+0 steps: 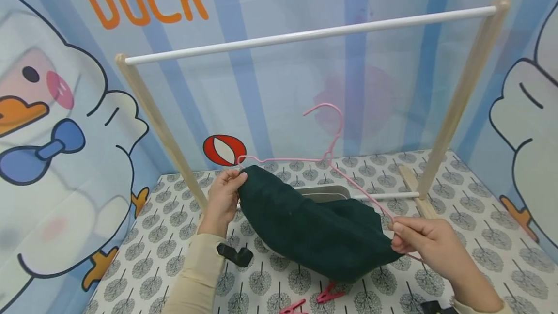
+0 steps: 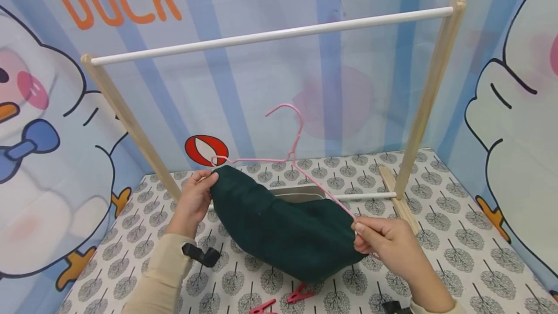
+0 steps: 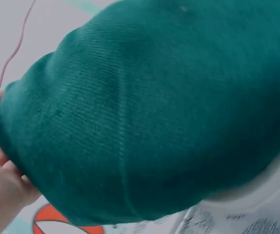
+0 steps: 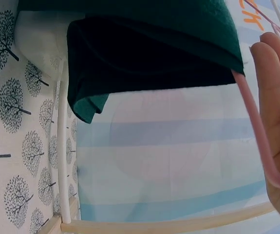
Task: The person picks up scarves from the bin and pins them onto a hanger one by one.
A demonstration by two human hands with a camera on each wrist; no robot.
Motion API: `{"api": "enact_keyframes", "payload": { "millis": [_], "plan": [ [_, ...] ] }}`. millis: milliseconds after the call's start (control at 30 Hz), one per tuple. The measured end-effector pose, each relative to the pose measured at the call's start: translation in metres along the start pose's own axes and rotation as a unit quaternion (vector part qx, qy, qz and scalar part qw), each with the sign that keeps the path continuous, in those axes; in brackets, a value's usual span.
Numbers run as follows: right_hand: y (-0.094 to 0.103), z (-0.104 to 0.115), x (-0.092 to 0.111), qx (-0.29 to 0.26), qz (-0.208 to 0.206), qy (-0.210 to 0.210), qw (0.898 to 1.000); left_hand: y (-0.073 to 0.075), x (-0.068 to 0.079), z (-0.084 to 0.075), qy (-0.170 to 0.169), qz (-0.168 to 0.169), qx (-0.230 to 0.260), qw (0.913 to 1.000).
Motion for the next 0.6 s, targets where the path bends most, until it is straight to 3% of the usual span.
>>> {"api": "enact_keyframes", "payload": {
  "millis": [67, 167, 267, 367, 500, 600],
  "plan": [
    [-0.003, 0.003, 0.0, -0.007, 0.002, 0.009, 1.0, 0.0, 0.001, -0.004, -0.019, -0.018, -0.05, 0.9984],
    [-0.007, 0.01, -0.001, -0.012, 0.005, 0.03, 0.999, -0.012, 0.004, -0.008, -0.035, -0.015, -0.121, 0.992],
    [-0.01, 0.015, -0.002, -0.005, 0.008, 0.039, 0.999, -0.022, 0.006, -0.005, -0.019, -0.002, -0.178, 0.9838],
    [-0.011, 0.015, -0.002, 0.008, 0.006, 0.035, 0.999, -0.023, 0.007, 0.003, 0.016, 0.008, -0.217, 0.9759],
    [-0.01, 0.013, -0.002, 0.01, 0.001, 0.032, 0.999, -0.015, 0.008, 0.007, 0.034, -0.001, -0.209, 0.9774],
    [-0.013, 0.012, -0.001, 0.005, 0.011, 0.03, 0.999, -0.017, 0.011, -0.002, -0.007, -0.016, -0.174, 0.9846]
  ]
}}
Point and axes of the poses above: each hand's wrist, its own x-axis away from the middle knuckle, its own y-axis out of the back of the hand, z = x × y, the point moved 10 cm from there along -x, towards the middle knuckle, and after that the axes turned 8 degrees about -z, right-handed, at the moved point
